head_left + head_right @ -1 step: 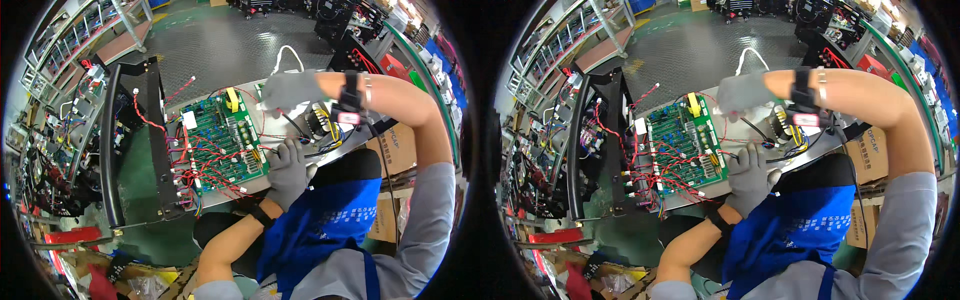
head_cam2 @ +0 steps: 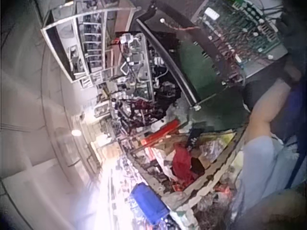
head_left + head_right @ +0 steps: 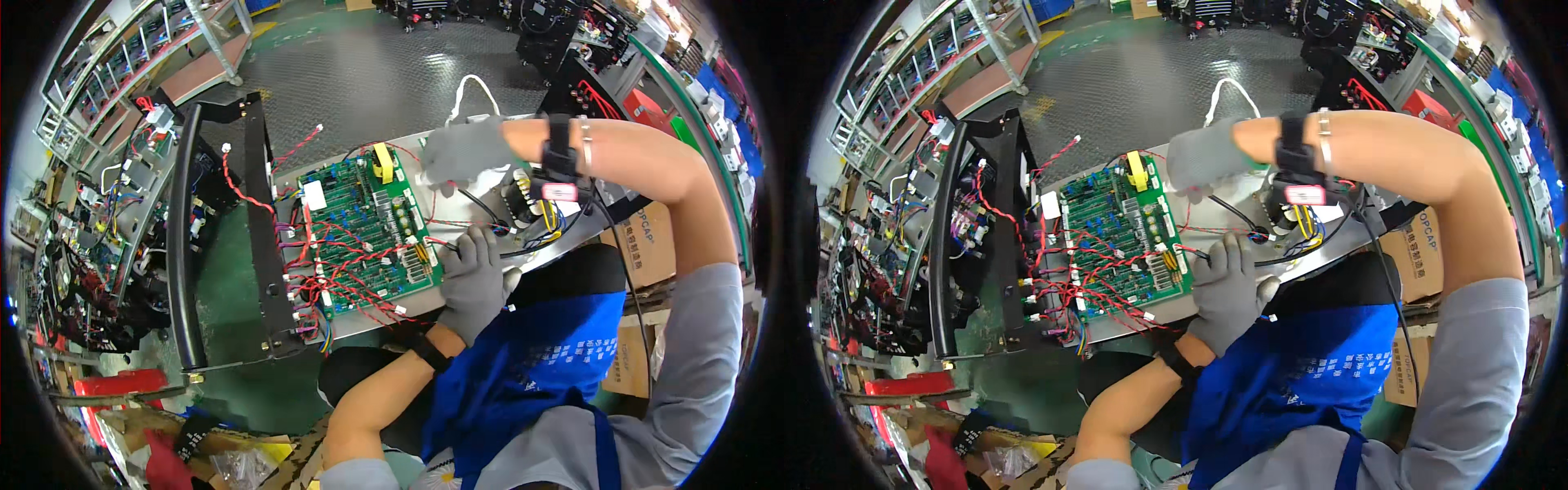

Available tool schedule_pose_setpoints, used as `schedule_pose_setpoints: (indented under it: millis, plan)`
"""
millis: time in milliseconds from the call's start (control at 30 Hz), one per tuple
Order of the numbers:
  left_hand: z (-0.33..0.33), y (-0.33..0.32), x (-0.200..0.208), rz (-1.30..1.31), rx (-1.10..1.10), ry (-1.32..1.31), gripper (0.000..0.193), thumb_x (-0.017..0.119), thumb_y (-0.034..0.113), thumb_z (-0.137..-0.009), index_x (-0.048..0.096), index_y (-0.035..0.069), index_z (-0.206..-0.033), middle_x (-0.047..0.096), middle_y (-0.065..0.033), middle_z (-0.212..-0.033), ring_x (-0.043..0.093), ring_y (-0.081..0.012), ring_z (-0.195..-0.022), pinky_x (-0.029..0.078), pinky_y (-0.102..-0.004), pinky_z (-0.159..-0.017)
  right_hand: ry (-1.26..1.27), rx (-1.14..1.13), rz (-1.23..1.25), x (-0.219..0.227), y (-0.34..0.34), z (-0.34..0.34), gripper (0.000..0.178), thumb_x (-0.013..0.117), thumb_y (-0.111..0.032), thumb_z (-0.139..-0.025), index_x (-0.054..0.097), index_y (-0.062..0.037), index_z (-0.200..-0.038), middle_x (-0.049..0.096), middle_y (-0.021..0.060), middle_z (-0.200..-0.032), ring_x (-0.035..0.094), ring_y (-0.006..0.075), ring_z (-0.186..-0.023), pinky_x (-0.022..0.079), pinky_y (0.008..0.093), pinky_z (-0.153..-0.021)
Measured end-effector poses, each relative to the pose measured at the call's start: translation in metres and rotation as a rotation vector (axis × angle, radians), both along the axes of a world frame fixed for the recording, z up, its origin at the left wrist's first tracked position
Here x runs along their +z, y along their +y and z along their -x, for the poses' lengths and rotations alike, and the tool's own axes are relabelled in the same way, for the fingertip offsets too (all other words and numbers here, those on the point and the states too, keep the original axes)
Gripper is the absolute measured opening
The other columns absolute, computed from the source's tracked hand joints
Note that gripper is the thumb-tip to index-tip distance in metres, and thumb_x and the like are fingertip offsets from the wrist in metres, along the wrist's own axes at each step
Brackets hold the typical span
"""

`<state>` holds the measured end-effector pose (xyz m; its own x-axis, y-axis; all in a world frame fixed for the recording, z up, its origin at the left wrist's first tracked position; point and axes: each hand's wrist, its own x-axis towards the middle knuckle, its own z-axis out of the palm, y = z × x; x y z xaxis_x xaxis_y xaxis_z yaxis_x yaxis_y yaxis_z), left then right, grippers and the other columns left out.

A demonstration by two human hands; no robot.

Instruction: Connecting wires and assembling components on a circuit board within a large power unit housing.

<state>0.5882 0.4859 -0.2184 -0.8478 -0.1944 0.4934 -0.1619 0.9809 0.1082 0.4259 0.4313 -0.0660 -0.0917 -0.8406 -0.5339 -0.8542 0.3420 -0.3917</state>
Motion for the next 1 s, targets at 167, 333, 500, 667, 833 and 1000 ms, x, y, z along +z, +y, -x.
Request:
schedule_pose_setpoints:
  millis: [167, 333, 500, 667, 833, 1000]
  plan:
    - [-0.001, 0.002, 0.002, -0.032, -0.003, -0.092, 0.074, 0.051, 0.053, -0.079, 0.047, -0.005, -0.125, 0.049, -0.0206, -0.124, 0.046, -0.0291, -0.106, 0.037, -0.0462, -0.084, 0.409, 0.715, 0.036, -0.061, -0.039, 0.031, 0.012, 0.069, -0.012, -0.068, 0.063, -0.0021, -0.071, 0.061, 0.0111, -0.073, 0.062, 0.0306, -0.071, 0.048, 0.0406, -0.060]
    - [-0.001, 0.001, 0.001, -0.039, -0.001, -0.092, 0.072, 0.051, 0.053, -0.079, 0.048, -0.005, -0.123, 0.050, -0.0208, -0.123, 0.046, -0.0292, -0.104, 0.036, -0.0464, -0.085, 0.411, 0.834, 0.062, -0.071, -0.039, 0.041, 0.014, 0.069, -0.014, -0.067, 0.062, -0.0025, -0.073, 0.061, 0.0109, -0.073, 0.062, 0.0298, -0.070, 0.047, 0.0395, -0.058]
    - [0.000, 0.000, -0.001, -0.035, 0.006, -0.044, 0.073, 0.050, 0.052, -0.080, 0.048, -0.006, -0.124, 0.050, -0.0213, -0.123, 0.047, -0.0290, -0.103, 0.036, -0.0470, -0.086, 0.040, 0.292, 0.006, -0.059, -0.033, 0.027, 0.018, 0.055, -0.018, -0.079, 0.063, -0.0026, -0.075, 0.063, 0.0074, -0.067, 0.059, 0.0201, -0.060, 0.045, 0.0344, -0.056]
    - [-0.002, 0.001, 0.003, -0.042, -0.013, -0.068, 0.073, 0.049, 0.052, -0.081, 0.048, -0.006, -0.124, 0.050, -0.0221, -0.124, 0.047, -0.0294, -0.102, 0.036, -0.0462, -0.086, 0.145, 0.251, -0.030, -0.050, -0.029, 0.012, 0.029, 0.046, -0.023, -0.084, 0.064, -0.0026, -0.075, 0.063, 0.0053, -0.064, 0.057, 0.0165, -0.057, 0.044, 0.0329, -0.055]
    - [0.000, -0.001, -0.002, -0.040, -0.023, -0.035, 0.072, 0.049, 0.052, -0.080, 0.049, -0.007, -0.123, 0.051, -0.0222, -0.121, 0.048, -0.0297, -0.100, 0.036, -0.0453, -0.085, 0.077, 0.360, 0.166, -0.064, -0.028, 0.025, 0.032, 0.046, -0.026, -0.084, 0.064, -0.0017, -0.072, 0.062, 0.0048, -0.064, 0.057, 0.0167, -0.058, 0.044, 0.0332, -0.055]
    - [0.000, -0.002, 0.000, -0.045, -0.019, -0.024, 0.071, 0.051, 0.051, -0.081, 0.050, -0.007, -0.122, 0.052, -0.0225, -0.120, 0.049, -0.0301, -0.102, 0.036, -0.0451, -0.086, 0.055, 0.241, 0.119, -0.060, -0.031, 0.017, 0.032, 0.048, -0.026, -0.084, 0.065, -0.0016, -0.074, 0.063, 0.0051, -0.064, 0.057, 0.0168, -0.057, 0.045, 0.0338, -0.054]
